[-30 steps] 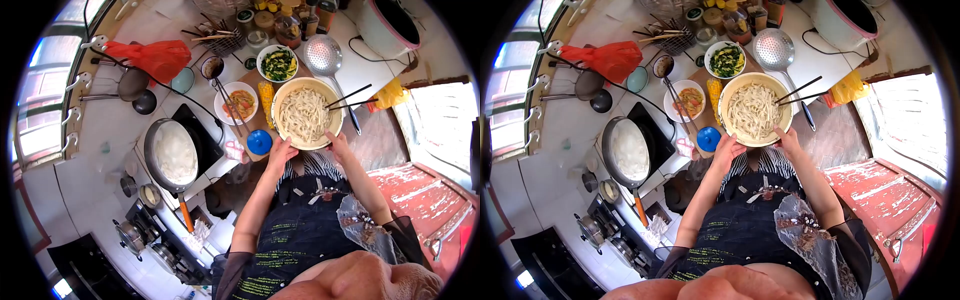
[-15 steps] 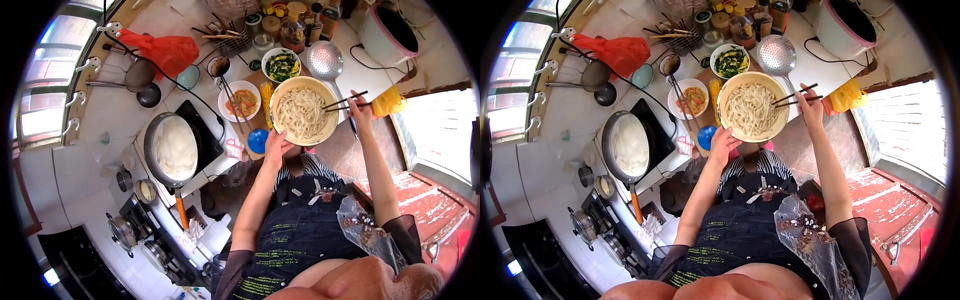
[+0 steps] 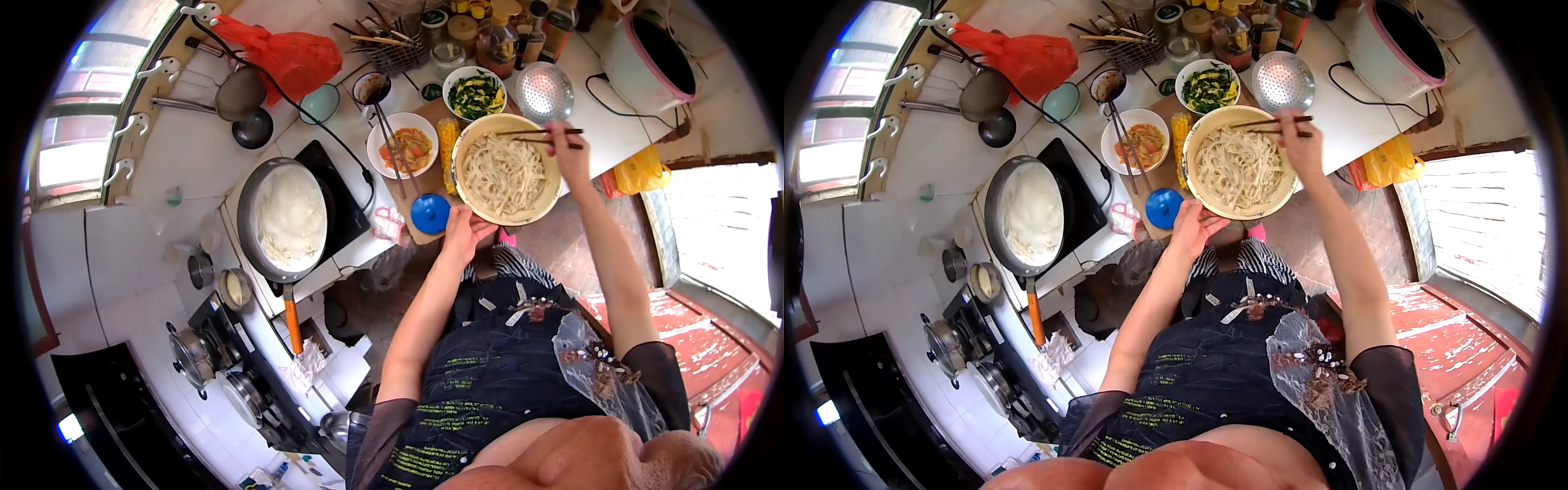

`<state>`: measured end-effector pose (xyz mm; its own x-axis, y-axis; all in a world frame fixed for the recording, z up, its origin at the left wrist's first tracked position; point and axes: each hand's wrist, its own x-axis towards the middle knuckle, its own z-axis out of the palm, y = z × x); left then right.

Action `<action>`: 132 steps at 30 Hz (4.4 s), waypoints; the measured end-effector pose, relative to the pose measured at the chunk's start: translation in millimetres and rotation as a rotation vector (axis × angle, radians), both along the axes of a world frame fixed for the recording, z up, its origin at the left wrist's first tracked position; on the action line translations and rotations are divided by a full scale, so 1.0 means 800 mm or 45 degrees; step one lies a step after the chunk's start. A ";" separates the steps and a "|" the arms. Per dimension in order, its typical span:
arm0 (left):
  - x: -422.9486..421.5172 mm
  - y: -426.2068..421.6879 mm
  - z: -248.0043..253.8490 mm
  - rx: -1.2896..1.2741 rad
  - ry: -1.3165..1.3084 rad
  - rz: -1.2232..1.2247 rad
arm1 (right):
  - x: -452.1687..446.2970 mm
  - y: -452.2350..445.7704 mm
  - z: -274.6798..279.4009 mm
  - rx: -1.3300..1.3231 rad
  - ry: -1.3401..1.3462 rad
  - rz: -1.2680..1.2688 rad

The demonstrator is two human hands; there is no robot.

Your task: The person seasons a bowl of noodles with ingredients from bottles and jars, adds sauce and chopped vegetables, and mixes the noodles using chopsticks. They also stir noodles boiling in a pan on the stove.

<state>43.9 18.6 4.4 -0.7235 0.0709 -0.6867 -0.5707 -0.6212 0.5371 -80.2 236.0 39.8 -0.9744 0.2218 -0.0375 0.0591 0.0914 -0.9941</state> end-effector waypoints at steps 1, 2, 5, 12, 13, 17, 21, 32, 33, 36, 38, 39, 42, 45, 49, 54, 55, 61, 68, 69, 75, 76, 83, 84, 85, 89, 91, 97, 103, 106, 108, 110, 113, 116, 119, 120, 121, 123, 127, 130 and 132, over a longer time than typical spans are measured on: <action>0.000 0.001 -0.001 -0.011 -0.018 -0.001 | 0.004 -0.019 -0.001 -0.084 -0.086 0.004; -0.003 0.001 -0.002 -0.012 -0.012 0.004 | 0.010 -0.034 0.006 -0.040 -0.094 0.080; 0.001 0.004 -0.006 -0.021 0.007 0.025 | 0.036 -0.050 0.024 0.023 -0.070 0.254; 0.005 0.001 -0.010 0.026 0.044 0.050 | 0.038 0.026 0.068 0.101 -0.085 0.193; 0.003 0.001 -0.008 0.032 0.035 0.051 | 0.037 0.044 0.076 0.081 -0.102 0.155; 0.007 -0.001 -0.019 0.042 0.048 0.033 | 0.056 0.046 0.087 -0.025 -0.131 0.142; 0.006 -0.002 -0.018 0.057 0.051 0.041 | 0.089 0.007 0.031 -0.151 -0.328 0.182; 0.004 0.000 -0.013 0.049 0.034 0.022 | 0.122 0.030 -0.064 -0.532 -0.414 -0.442; 0.005 0.000 -0.012 0.041 0.038 0.024 | 0.125 0.026 -0.065 -0.635 -0.448 -0.466; 0.004 -0.001 -0.010 0.034 0.034 0.028 | 0.110 0.028 -0.065 -0.804 -0.435 -0.548; 0.004 -0.001 -0.009 0.037 0.022 0.028 | 0.096 0.033 -0.064 -0.839 -0.287 -0.535; 0.005 -0.001 -0.010 0.041 0.025 0.022 | 0.087 0.026 -0.050 -0.839 -0.287 -0.534; 0.003 0.000 -0.007 0.016 0.041 0.027 | 0.065 -0.017 -0.016 -0.622 -0.187 -0.453; 0.003 0.000 -0.008 -0.033 0.062 0.016 | 0.068 -0.047 -0.003 -0.301 -0.128 0.096; -0.001 0.000 -0.003 -0.074 0.078 -0.013 | 0.053 -0.010 0.041 0.035 -0.310 0.154; -0.004 -0.001 -0.005 -0.069 0.092 -0.044 | 0.066 -0.043 0.005 -0.152 0.075 0.024; -0.005 -0.002 -0.004 -0.071 0.093 -0.045 | 0.077 -0.049 0.006 -0.110 0.004 0.108; -0.005 -0.005 -0.015 -0.050 0.112 -0.066 | 0.070 0.046 0.056 0.030 -0.200 0.147; -0.005 -0.005 -0.010 -0.041 0.119 -0.043 | 0.059 0.020 0.018 -0.175 -0.207 0.170; -0.004 -0.005 -0.010 -0.034 0.127 -0.047 | 0.063 0.023 0.000 -0.177 -0.213 0.173; -0.005 -0.003 -0.008 -0.046 0.120 -0.036 | 0.094 0.026 -0.047 -0.434 -0.389 -0.282; -0.005 -0.003 -0.008 -0.053 0.117 -0.040 | 0.102 0.023 -0.052 -0.476 -0.391 -0.346; -0.005 0.001 -0.009 -0.110 0.098 -0.039 | 0.100 0.019 -0.077 -0.981 -0.373 -0.594; -0.004 0.002 -0.009 -0.139 0.098 -0.025 | 0.091 0.017 -0.069 -0.909 -0.302 -0.607; -0.005 0.003 -0.008 -0.168 0.101 -0.012 | 0.082 0.013 -0.061 -0.910 -0.307 -0.607; -0.006 0.004 -0.003 -0.163 0.095 -0.001 | 0.057 -0.039 -0.013 -0.672 -0.056 -0.494; -0.008 0.002 -0.006 -0.172 0.093 -0.038 | 0.057 -0.045 0.006 -0.348 -0.200 0.020; -0.007 0.001 -0.001 -0.121 0.110 -0.024 | 0.039 0.032 0.083 0.175 -0.069 -0.127; -0.007 -0.001 -0.002 -0.116 0.118 -0.051 | 0.055 -0.014 0.033 0.112 -0.061 -0.068; -0.008 -0.002 -0.003 -0.118 0.107 -0.067 | 0.052 -0.008 0.061 -0.190 -0.083 -0.030; -0.006 -0.002 -0.004 -0.105 0.099 -0.060 | 0.058 0.014 0.082 0.034 -0.090 -0.132; -0.005 -0.003 -0.006 -0.092 0.087 -0.044 | 0.069 0.030 0.094 0.495 -0.111 -0.156; -0.005 -0.002 -0.008 -0.078 0.101 -0.037 | 0.085 0.014 0.039 0.202 -0.236 -0.166; -0.005 -0.005 -0.012 -0.077 0.107 -0.049 | 0.081 -0.023 0.034 -0.165 -0.217 -0.245; -0.004 -0.004 -0.012 -0.049 0.111 -0.030 | 0.067 -0.026 0.042 -0.286 -0.156 -0.289; -0.005 -0.004 -0.011 -0.049 0.106 -0.029 | 0.062 -0.027 0.045 -0.320 -0.110 -0.317; -0.005 -0.004 -0.010 -0.050 0.100 -0.028 | 0.058 -0.033 0.043 -0.320 -0.110 -0.312; -0.004 -0.004 -0.010 -0.045 0.101 -0.015 | 0.054 -0.053 0.029 -0.243 0.051 -0.127; -0.005 -0.004 -0.015 -0.061 0.095 -0.005 | 0.059 -0.072 0.030 0.048 -0.075 0.375; -0.005 -0.004 -0.018 -0.072 0.114 -0.007 | 0.032 -0.035 0.060 0.376 -0.061 0.413; -0.004 -0.004 -0.016 -0.074 0.108 0.004 | 0.036 -0.040 0.088 0.355 0.036 0.396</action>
<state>40.7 15.7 -8.8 -0.7791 0.0304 -0.6261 -0.5201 -0.5889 0.6186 -51.2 203.7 110.4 -0.9963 -0.0857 0.0102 -0.0411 0.3668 -0.9294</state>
